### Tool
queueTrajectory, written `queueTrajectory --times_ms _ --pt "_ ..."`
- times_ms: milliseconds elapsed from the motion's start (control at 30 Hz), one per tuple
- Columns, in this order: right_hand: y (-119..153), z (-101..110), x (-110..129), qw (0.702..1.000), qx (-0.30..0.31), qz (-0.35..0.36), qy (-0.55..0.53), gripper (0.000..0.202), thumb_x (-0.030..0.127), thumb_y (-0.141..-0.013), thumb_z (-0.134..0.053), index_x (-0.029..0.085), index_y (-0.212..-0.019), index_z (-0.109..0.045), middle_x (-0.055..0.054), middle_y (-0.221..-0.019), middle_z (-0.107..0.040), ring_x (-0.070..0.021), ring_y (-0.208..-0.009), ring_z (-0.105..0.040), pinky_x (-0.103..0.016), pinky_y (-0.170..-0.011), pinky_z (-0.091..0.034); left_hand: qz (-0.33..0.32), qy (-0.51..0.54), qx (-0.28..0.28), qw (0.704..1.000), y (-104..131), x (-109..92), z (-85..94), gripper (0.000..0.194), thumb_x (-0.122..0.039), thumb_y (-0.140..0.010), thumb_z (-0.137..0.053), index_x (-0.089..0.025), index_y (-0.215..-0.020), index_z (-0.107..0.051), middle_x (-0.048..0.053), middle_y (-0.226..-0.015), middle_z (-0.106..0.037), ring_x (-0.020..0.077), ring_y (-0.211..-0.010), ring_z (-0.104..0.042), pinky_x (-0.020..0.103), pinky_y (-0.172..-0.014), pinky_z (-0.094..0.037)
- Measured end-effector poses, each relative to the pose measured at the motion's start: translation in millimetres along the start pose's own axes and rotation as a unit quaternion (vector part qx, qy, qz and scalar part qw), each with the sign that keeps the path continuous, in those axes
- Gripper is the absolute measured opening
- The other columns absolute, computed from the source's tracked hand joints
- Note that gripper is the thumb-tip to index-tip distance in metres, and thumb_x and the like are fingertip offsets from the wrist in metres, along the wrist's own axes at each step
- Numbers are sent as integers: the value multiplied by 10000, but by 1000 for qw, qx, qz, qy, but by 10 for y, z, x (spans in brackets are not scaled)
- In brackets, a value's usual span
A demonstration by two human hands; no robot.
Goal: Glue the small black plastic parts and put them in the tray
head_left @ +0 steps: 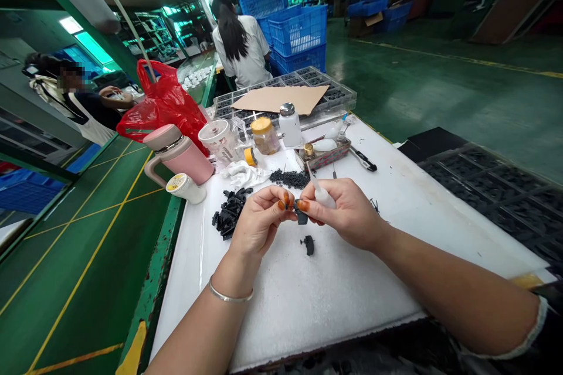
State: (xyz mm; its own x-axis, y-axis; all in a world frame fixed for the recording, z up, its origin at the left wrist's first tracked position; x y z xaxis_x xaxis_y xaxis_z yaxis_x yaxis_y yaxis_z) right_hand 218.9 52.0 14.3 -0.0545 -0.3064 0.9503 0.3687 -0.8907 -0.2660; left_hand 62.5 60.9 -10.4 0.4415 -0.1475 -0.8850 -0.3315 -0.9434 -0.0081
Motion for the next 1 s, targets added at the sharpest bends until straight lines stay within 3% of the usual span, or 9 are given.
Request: queueTrajectory --times_ms 167,467,567,767,1000 --pt "-7 -4 2 1000 -12 -13 -11 308 401 -826 -668 142 -675 -595 22 -546 -552 -86 -518 -471 -220 -510 -364 -32 -25 -25 999 3 -22 1 174 -248 -712 -802 -144 -742 -666 20 -763 -613 97 -672 -583 165 -588 -512" --pt "-56 -38 -78 981 24 -91 -171 368 467 -741 -729 142 -662 -576 15 -516 -553 -97 -486 -512 -217 -461 -407 -39 -16 2 999 -10 -5 8 128 -198 -735 -776 -138 -737 -663 11 -743 -610 82 -652 -587 156 -599 -519" --pt "-43 -35 -54 989 13 -71 -132 355 452 -760 -717 144 -656 -576 13 -508 -559 -98 -481 -511 -219 -463 -401 -35 -21 4 999 -6 -4 19 129 -203 -740 -772 -137 -737 -661 9 -739 -605 76 -638 -577 156 -589 -518" --pt "-6 -11 13 997 -51 17 49 294 360 -792 -711 141 -639 -588 2 -537 -604 -92 -502 -506 -224 -507 -385 -7 -3 -12 1000 -2 32 18 104 -192 -753 -758 -144 -753 -666 4 -744 -597 78 -670 -585 148 -587 -518" --pt "-26 -51 -19 997 -21 -38 -66 317 404 -786 -706 139 -654 -593 -15 -526 -620 -99 -480 -520 -217 -480 -414 -35 -17 -19 999 -5 9 13 123 -209 -751 -764 -140 -737 -663 13 -758 -608 80 -664 -586 151 -584 -520"
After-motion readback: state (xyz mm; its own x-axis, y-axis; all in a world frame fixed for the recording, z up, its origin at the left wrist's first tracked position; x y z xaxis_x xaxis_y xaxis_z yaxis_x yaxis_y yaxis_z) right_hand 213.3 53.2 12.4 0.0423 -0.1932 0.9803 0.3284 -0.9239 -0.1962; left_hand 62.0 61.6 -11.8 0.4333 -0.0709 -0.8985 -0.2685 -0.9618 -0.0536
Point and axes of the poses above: each hand's wrist, its own y-axis away from the middle knuckle, its own z-axis out of the back of the hand, x = y × z, the point moved 3 cm from there along -y, towards the middle knuckle
